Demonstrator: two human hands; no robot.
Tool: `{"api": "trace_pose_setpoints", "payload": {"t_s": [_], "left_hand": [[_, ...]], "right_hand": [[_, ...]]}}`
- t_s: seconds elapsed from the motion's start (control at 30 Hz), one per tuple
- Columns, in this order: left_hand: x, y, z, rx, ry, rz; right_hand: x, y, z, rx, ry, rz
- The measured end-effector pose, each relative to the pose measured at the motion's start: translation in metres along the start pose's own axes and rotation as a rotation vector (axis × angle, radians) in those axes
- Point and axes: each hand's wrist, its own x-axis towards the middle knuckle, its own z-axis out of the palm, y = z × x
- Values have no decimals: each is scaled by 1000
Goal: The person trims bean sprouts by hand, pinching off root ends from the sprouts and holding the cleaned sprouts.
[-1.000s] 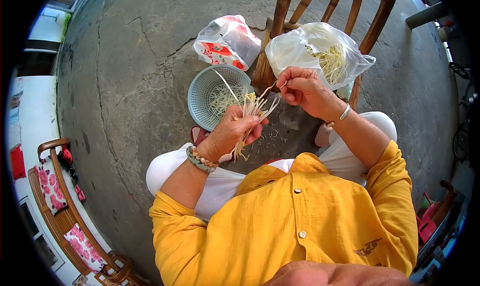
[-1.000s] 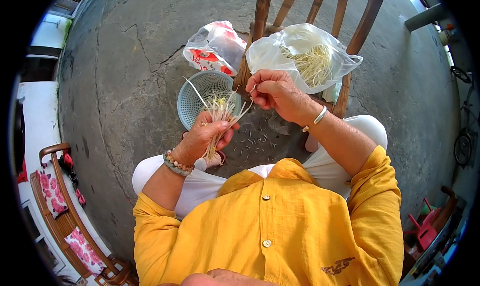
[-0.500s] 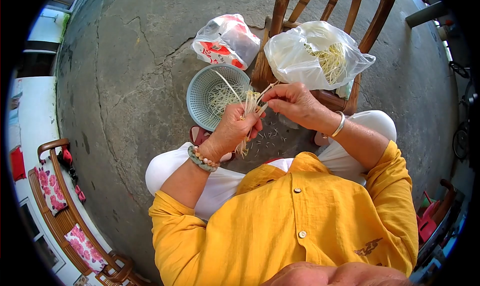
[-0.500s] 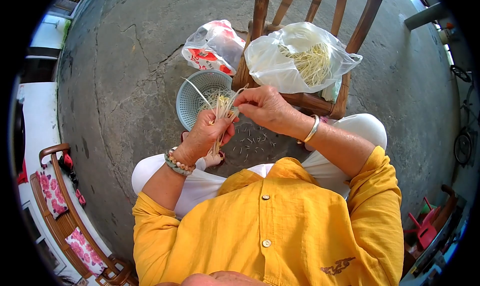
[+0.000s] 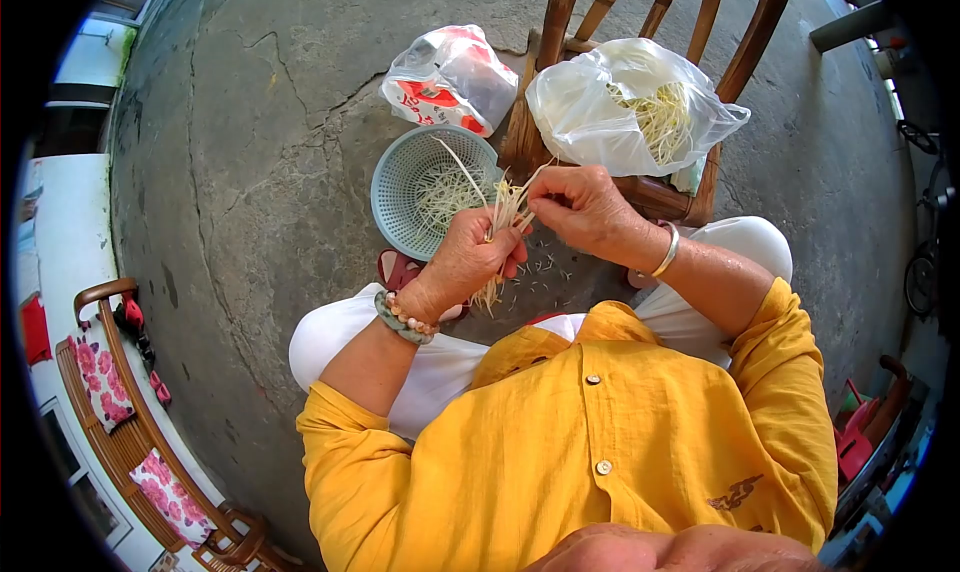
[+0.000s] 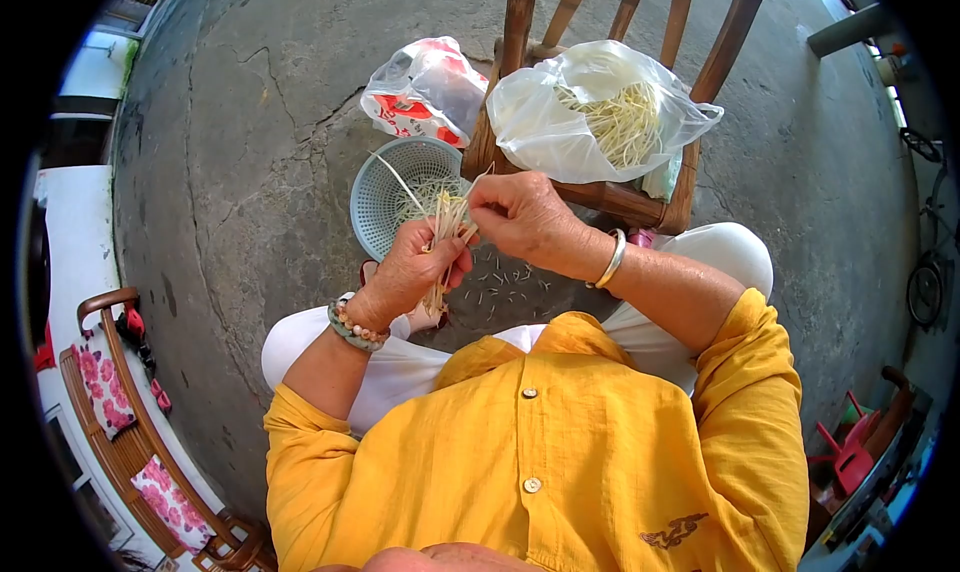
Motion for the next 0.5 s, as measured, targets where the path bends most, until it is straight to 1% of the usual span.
{"api": "trace_pose_setpoints", "payload": {"t_s": [0.07, 0.17, 0.27, 0.37, 0.47, 0.5], "left_hand": [[0, -1, -2, 4, 1, -5], [-1, 0, -3, 23, 21, -22], [-1, 0, -2, 33, 23, -35], [-1, -1, -2, 59, 12, -30], [-1, 0, -1, 81, 8, -32], [-1, 1, -1, 86, 9, -35]], "right_hand": [[1, 3, -3, 13, 46, -37], [1, 5, -7, -26, 25, 4], [1, 0, -7, -39, -87, 99], [1, 7, -3, -85, -84, -47], [4, 16, -1, -225, 14, -344], [4, 16, -1, -251, 11, -356]]}}
